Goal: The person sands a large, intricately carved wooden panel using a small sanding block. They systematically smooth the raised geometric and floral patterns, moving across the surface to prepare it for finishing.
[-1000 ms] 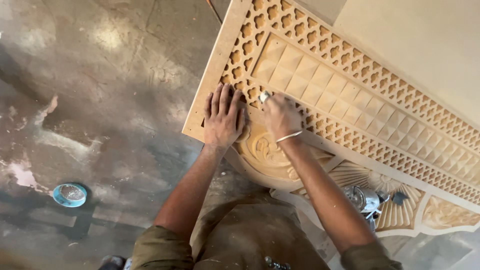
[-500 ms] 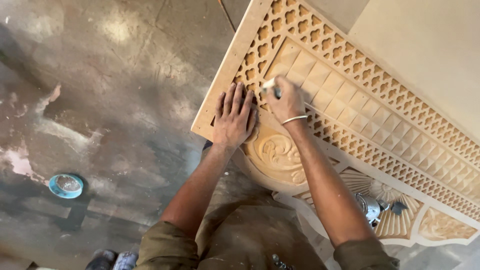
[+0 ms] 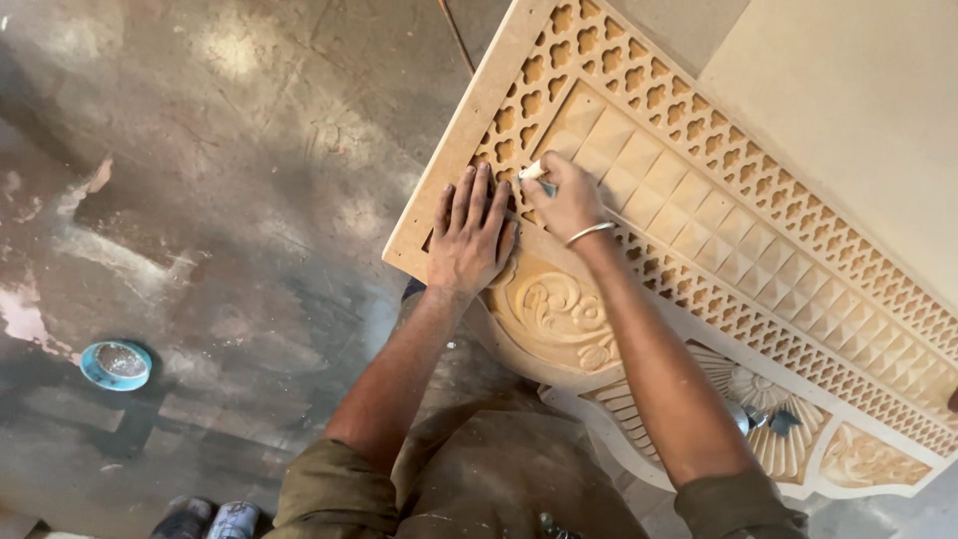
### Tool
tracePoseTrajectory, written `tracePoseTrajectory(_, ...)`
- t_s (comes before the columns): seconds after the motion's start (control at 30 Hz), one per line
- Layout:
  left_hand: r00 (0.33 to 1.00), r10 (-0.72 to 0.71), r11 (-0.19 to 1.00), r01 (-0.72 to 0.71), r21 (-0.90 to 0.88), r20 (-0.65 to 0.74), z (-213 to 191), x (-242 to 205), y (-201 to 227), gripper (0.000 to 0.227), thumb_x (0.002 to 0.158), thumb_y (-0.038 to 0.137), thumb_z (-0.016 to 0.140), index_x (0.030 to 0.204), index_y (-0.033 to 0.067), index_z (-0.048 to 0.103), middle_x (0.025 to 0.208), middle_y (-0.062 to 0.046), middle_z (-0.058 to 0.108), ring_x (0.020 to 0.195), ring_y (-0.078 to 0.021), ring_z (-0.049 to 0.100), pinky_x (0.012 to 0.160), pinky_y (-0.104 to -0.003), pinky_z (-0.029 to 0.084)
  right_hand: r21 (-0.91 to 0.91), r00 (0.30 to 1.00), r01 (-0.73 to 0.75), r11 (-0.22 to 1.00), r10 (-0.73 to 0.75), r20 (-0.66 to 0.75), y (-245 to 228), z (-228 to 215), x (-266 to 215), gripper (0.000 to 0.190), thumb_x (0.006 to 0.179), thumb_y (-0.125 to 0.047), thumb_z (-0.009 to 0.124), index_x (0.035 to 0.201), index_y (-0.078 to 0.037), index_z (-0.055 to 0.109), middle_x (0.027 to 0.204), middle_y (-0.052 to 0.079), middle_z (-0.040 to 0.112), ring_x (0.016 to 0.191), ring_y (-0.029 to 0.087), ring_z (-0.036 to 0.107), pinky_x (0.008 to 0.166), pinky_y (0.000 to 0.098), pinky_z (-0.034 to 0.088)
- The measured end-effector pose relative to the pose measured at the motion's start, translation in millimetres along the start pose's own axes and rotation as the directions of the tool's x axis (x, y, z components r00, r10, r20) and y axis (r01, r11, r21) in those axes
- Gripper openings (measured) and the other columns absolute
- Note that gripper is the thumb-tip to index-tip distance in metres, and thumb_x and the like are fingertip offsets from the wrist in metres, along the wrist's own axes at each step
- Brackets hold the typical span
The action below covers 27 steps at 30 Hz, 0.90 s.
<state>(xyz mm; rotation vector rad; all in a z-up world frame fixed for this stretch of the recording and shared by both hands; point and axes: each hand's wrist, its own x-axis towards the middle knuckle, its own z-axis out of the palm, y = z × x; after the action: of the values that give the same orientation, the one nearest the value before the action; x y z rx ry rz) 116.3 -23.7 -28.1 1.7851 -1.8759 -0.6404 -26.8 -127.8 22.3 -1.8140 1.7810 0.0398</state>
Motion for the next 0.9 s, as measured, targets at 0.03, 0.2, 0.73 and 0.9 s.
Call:
tracePoseTrajectory(0.03, 1.000, -0.014, 1.000, 0.014, -0.015, 0.000, 0.3, -1.3, -0.4, 0.055, 0.105, 0.041, 0.052, 0.152, 0.0117, 0.050, 0.164, -0.017, 0.038, 0.154, -0.0303, 0.032, 0.126, -0.050, 0.021, 0.163, 0.999, 0.041, 0.986, -0.042, 0.005, -0.7, 2.4, 0.8, 0.019, 0.095, -0.025, 0.068, 0.099, -0.008, 0.060, 0.090, 0.010, 0.074, 0.083, 0.025, 0.074, 0.073, 0.0410, 0.056)
tracePoseTrajectory(0.2, 0.999, -0.041, 0.993, 0.039, -0.109, -0.013, -0.2, -5.9, -2.0, 0.051, 0.102, 0.034, 0.056, 0.145, 0.0070, 0.051, 0.163, -0.016, 0.041, 0.155, -0.0302, 0.034, 0.127, -0.050, 0.020, -0.059, 0.996, 0.067, 0.996, -0.070, -0.054, -4.6, 15.2, 3.5, 0.023, 0.094, -0.027, 0.071, 0.097, -0.006, 0.062, 0.092, 0.015, 0.072, 0.081, 0.031, 0.070, 0.068, 0.0433, 0.055)
tracePoseTrajectory(0.73, 0.988, -0.100, 0.989, 0.087, -0.116, -0.115, -3.2, -7.1, -5.0, 0.051, 0.095, 0.026, 0.063, 0.139, 0.0015, 0.056, 0.153, -0.018, 0.045, 0.150, -0.0341, 0.034, 0.127, -0.055, 0.017, -0.052, 0.993, 0.048, 0.997, -0.053, -0.106, -17.6, 16.5, -6.3, 0.024, 0.098, -0.024, 0.070, 0.096, -0.001, 0.062, 0.085, 0.017, 0.070, 0.076, 0.031, 0.070, 0.068, 0.0416, 0.053)
tracePoseTrajectory(0.9, 0.987, -0.105, 0.986, 0.088, -0.139, -0.123, -0.6, -9.3, -9.2, 0.059, 0.082, 0.022, 0.070, 0.137, 0.0064, 0.058, 0.144, -0.021, 0.046, 0.142, -0.0378, 0.036, 0.124, -0.056, 0.018, 0.151, 0.984, -0.069, 0.986, 0.042, 0.174, -21.7, 23.5, -6.6, 0.024, 0.094, -0.026, 0.072, 0.097, -0.005, 0.062, 0.083, 0.013, 0.075, 0.075, 0.027, 0.076, 0.068, 0.0395, 0.056)
